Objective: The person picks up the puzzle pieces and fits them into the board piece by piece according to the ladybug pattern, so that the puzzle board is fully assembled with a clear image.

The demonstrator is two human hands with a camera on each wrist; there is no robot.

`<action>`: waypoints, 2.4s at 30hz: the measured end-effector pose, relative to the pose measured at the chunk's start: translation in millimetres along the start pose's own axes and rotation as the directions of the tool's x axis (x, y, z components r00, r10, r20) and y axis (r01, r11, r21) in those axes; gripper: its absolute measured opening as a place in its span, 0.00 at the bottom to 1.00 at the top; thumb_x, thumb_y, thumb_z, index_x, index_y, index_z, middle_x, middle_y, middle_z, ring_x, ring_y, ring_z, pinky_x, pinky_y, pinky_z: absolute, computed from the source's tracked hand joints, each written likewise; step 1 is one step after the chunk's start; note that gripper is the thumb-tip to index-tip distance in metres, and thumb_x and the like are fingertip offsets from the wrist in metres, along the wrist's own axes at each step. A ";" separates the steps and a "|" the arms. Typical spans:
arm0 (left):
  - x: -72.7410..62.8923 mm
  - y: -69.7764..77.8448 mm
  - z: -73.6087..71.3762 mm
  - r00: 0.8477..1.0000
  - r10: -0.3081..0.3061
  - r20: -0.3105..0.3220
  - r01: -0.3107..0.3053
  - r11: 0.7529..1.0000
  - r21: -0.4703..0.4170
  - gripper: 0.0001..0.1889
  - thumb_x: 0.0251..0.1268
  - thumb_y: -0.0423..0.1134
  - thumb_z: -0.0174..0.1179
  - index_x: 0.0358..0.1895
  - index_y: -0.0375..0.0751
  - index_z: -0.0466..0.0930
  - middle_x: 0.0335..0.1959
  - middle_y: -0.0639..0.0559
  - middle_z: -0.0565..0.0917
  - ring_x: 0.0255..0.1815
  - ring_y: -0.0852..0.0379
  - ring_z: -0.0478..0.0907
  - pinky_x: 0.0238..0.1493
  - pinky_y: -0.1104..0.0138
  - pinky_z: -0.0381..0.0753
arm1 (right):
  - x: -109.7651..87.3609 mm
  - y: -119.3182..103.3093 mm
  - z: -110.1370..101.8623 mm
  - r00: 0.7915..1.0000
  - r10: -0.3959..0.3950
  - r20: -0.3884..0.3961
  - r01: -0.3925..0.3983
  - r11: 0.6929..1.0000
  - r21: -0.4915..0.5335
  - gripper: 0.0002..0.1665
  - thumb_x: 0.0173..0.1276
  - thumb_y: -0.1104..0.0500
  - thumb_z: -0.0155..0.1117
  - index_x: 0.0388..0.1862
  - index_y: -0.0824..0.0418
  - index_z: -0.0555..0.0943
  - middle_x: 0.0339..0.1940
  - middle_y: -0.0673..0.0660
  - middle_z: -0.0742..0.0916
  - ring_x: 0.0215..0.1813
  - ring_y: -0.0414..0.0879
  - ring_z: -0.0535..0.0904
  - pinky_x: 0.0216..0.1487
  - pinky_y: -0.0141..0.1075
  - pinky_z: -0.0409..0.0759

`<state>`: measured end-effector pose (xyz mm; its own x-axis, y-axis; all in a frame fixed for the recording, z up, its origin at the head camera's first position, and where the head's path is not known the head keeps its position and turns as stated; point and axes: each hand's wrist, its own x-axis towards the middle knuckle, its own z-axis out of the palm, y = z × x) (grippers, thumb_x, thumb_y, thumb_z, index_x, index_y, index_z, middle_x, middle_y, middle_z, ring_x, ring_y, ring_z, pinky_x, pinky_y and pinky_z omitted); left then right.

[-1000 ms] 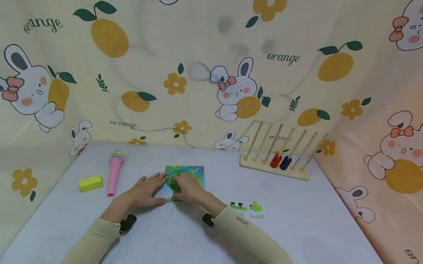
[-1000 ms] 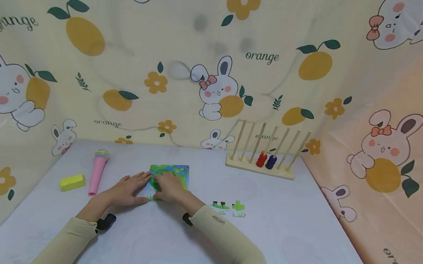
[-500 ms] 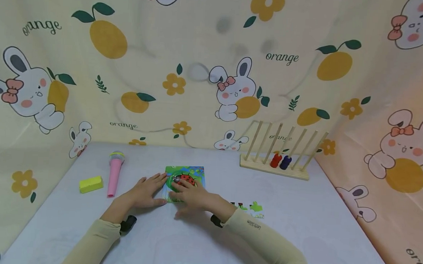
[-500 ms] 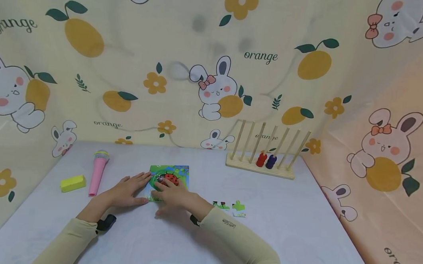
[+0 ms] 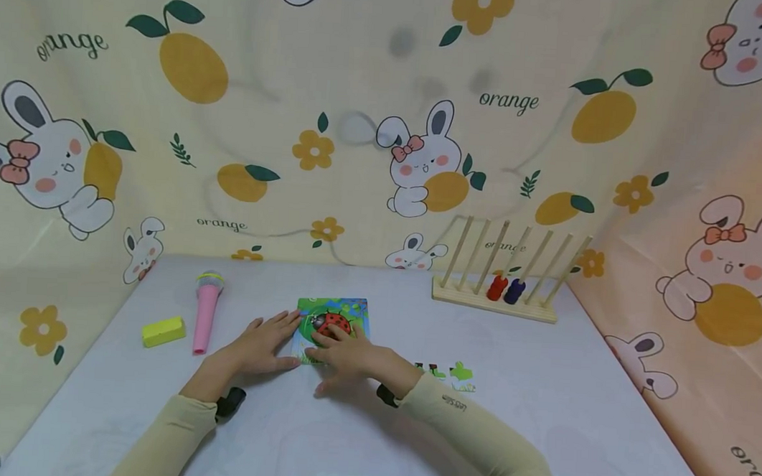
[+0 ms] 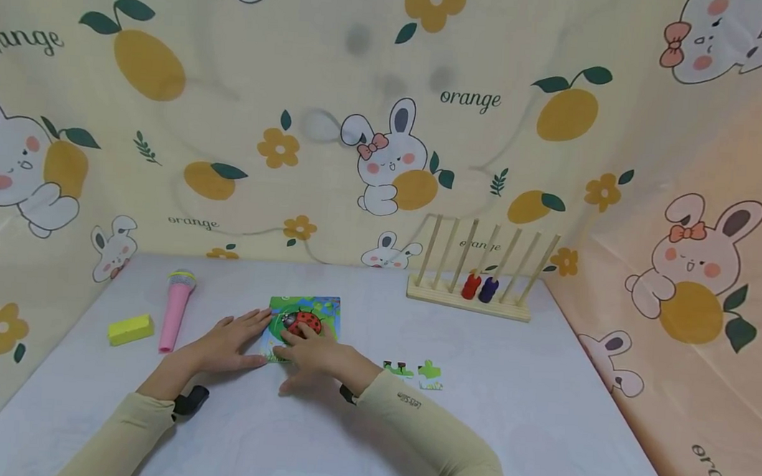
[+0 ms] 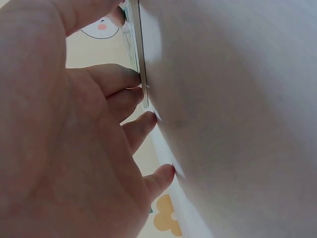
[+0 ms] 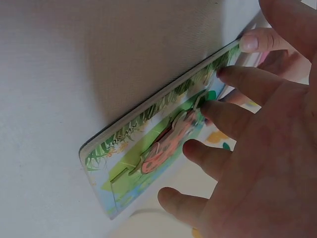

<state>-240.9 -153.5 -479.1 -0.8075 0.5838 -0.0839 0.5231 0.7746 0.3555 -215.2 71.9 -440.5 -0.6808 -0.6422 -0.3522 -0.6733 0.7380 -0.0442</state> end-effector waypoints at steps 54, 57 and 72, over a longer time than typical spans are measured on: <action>-0.4 -2.4 1.5 1.000 -0.001 0.001 0.001 1.000 0.031 0.46 0.67 0.59 0.60 0.77 0.33 0.55 0.80 0.40 0.54 0.79 0.38 0.50 0.69 0.32 0.49 | -129.3 104.1 55.6 0.914 0.217 -0.343 -0.083 0.927 0.366 0.27 0.52 0.70 0.77 0.52 0.65 0.80 0.34 0.52 0.79 0.37 0.46 0.72 0.39 0.46 0.73; -0.9 -1.8 0.9 1.000 0.004 -0.004 -0.004 1.000 0.019 0.46 0.66 0.58 0.61 0.77 0.32 0.56 0.79 0.39 0.55 0.79 0.37 0.50 0.69 0.31 0.49 | -128.6 103.9 54.6 0.910 0.225 -0.347 -0.092 0.928 0.362 0.26 0.51 0.70 0.78 0.50 0.64 0.81 0.34 0.52 0.79 0.37 0.45 0.71 0.38 0.44 0.72; -1.7 -2.3 0.1 1.000 0.009 -0.002 -0.009 1.000 0.008 0.45 0.67 0.58 0.60 0.77 0.31 0.55 0.79 0.39 0.55 0.78 0.36 0.50 0.69 0.31 0.49 | -127.8 103.7 55.2 0.908 0.225 -0.354 -0.068 0.912 0.406 0.21 0.50 0.72 0.77 0.44 0.62 0.82 0.35 0.50 0.80 0.39 0.44 0.75 0.40 0.42 0.77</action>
<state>-240.7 -156.3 -479.9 -0.8033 0.5903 -0.0787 0.5324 0.7711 0.3492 -182.0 241.9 -451.7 -0.8716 -0.4902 0.0011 -0.4506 0.8004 -0.3955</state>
